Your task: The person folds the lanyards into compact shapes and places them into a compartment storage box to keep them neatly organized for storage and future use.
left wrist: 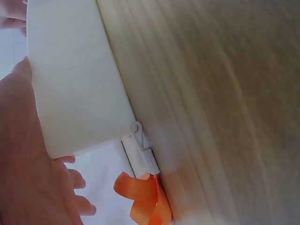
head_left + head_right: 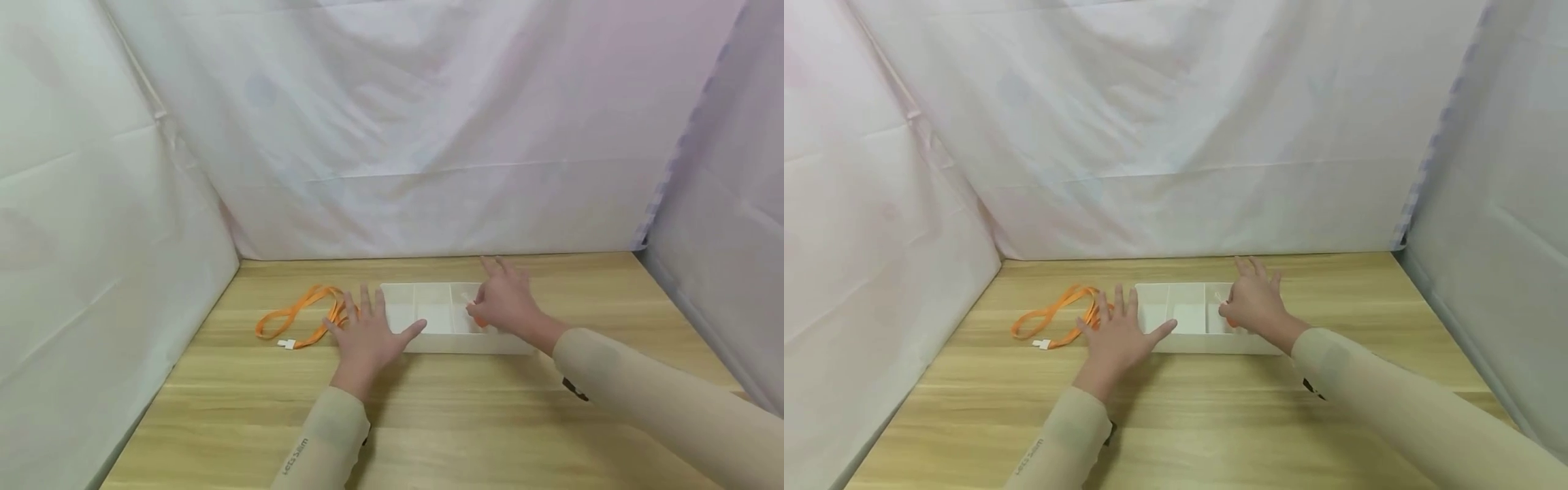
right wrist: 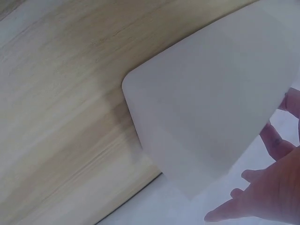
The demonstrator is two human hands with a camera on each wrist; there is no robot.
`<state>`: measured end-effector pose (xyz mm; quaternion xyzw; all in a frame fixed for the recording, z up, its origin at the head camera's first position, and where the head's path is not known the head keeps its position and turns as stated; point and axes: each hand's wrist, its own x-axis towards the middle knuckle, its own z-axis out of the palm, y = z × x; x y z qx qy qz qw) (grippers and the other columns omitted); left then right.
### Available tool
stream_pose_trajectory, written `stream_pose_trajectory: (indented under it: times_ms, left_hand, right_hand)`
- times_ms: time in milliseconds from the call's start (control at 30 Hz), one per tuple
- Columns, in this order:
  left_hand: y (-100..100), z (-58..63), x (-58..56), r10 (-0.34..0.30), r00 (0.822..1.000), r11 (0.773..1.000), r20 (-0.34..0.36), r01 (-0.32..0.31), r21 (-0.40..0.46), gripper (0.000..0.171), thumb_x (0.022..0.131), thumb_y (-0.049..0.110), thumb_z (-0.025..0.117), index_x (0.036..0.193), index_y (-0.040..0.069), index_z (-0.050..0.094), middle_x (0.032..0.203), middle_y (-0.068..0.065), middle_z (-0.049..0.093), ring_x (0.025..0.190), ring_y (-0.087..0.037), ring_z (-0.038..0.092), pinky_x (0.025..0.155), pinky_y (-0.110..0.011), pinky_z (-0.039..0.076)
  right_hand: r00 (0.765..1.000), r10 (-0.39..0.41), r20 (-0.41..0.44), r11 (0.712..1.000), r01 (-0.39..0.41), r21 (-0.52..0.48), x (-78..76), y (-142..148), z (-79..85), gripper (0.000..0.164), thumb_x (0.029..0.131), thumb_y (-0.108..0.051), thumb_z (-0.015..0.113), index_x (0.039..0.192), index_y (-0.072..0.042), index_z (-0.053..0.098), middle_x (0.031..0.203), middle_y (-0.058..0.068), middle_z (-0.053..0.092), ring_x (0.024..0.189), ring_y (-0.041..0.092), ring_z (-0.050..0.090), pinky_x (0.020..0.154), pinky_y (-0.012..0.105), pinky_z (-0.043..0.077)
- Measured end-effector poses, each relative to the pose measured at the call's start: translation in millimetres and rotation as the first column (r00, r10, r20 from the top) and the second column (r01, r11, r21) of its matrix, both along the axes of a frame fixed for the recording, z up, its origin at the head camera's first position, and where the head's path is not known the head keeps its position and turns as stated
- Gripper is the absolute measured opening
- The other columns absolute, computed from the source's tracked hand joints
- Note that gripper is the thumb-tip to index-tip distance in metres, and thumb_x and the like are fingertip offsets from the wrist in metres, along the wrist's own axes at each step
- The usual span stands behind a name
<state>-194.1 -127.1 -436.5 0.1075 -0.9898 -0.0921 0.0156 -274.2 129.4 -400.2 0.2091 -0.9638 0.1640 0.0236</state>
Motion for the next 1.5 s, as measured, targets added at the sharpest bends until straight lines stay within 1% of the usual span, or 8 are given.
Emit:
stream_pose_trajectory:
  times_ms: [200, 367, 600, 967, 1133, 1267, 1367, 1500]
  left_hand:
    - [-3, -1.0, 2.8, -0.016, 1.0, 0.999, 0.024, 0.015, 0.044, 0.129, 0.076, 0.107, 0.03, 0.173, 0.024, 0.014, 0.181, -0.011, 0.006, 0.168, -0.044, 0.001, 0.115, -0.091, 0.008]
    - [-14, -5.4, 11.1, 0.011, 0.999, 0.999, 0.051, -0.013, 0.036, 0.129, 0.075, 0.108, 0.031, 0.173, 0.025, 0.01, 0.18, -0.016, 0.008, 0.167, -0.044, 0.002, 0.114, -0.092, 0.007]
    - [-20, -1.9, 13.9, 0.008, 0.998, 0.998, 0.066, -0.012, 0.061, 0.129, 0.076, 0.107, 0.033, 0.173, 0.025, 0.008, 0.18, -0.02, 0.007, 0.167, -0.045, 0.001, 0.115, -0.092, 0.005]
    - [-20, -2.4, 11.0, 0.007, 0.997, 0.997, 0.076, -0.012, 0.07, 0.13, 0.076, 0.107, 0.029, 0.173, 0.024, 0.008, 0.179, -0.022, 0.009, 0.167, -0.045, 0.006, 0.115, -0.092, 0.007]
    - [-21, -2.5, 13.3, 0.011, 0.996, 0.996, 0.094, -0.02, 0.092, 0.127, 0.079, 0.104, 0.035, 0.173, 0.023, 0.008, 0.178, -0.023, 0.01, 0.166, -0.047, 0.008, 0.115, -0.092, 0.007]
    - [-24, -2.3, 14.3, 0.023, 0.993, 0.994, 0.116, -0.035, 0.106, 0.126, 0.08, 0.101, 0.04, 0.173, 0.024, 0.004, 0.179, -0.022, 0.008, 0.166, -0.046, 0.006, 0.115, -0.091, 0.006]
    - [-25, -0.7, 15.2, 0.017, 0.991, 0.992, 0.13, -0.033, 0.124, 0.127, 0.081, 0.101, 0.041, 0.173, 0.022, 0.004, 0.179, -0.023, 0.008, 0.166, -0.048, 0.006, 0.115, -0.092, 0.005]
    - [-26, 5.9, 17.2, -0.006, 0.989, 0.992, 0.148, -0.013, 0.128, 0.125, 0.082, 0.101, 0.037, 0.173, 0.021, 0.006, 0.179, -0.022, 0.004, 0.166, -0.049, 0.004, 0.115, -0.092, 0.006]
  right_hand:
    - [0.999, -0.049, 0.009, 0.994, 0.048, 0.103, 0.8, -10, -12.9, 0.043, 0.087, -0.03, 0.073, 0.046, -0.02, 0.063, 0.169, 0.023, 0.039, 0.159, 0.053, 0.024, 0.118, 0.086, 0.016]
    - [0.996, -0.022, 0.081, 0.981, 0.005, 0.196, -0.9, -25, -28.2, 0.042, 0.086, -0.027, 0.067, 0.046, -0.019, 0.058, 0.173, 0.017, 0.034, 0.164, 0.047, 0.017, 0.121, 0.085, 0.012]
    - [0.992, -0.017, 0.123, 0.976, -0.01, 0.219, -7.4, -35, -26.9, 0.046, 0.091, -0.032, 0.072, 0.048, -0.017, 0.061, 0.177, 0.011, 0.028, 0.166, 0.044, 0.011, 0.12, 0.086, 0.005]
    - [0.991, -0.004, 0.131, 0.953, -0.036, 0.3, -9.4, -38, -23.7, 0.041, 0.091, -0.043, 0.077, 0.059, -0.02, 0.063, 0.177, 0.013, 0.025, 0.165, 0.048, 0.014, 0.115, 0.091, 0.011]
    - [0.984, 0.006, 0.176, 0.966, -0.051, 0.252, -7.4, -36, -15.9, 0.044, 0.084, -0.055, 0.084, 0.059, -0.022, 0.069, 0.178, 0.017, 0.021, 0.165, 0.05, 0.005, 0.114, 0.092, 0.004]
    - [0.982, 0.006, 0.189, 0.979, -0.044, 0.198, -7.9, -36, 0.4, 0.044, 0.087, -0.053, 0.082, 0.062, -0.018, 0.074, 0.177, 0.02, 0.022, 0.165, 0.05, 0.005, 0.113, 0.093, 0.006]
    - [0.982, -0.001, 0.19, 0.993, -0.021, 0.115, -3.6, -36, 17.3, 0.037, 0.092, -0.045, 0.078, 0.07, -0.015, 0.078, 0.177, 0.02, 0.022, 0.163, 0.051, 0.009, 0.113, 0.093, 0.009]
    - [0.984, 0.018, 0.18, 0.999, -0.011, -0.043, 13.2, -33, 39.4, 0.025, 0.096, -0.038, 0.075, 0.093, -0.015, 0.084, 0.177, 0.021, 0.02, 0.163, 0.051, 0.013, 0.115, 0.091, 0.01]
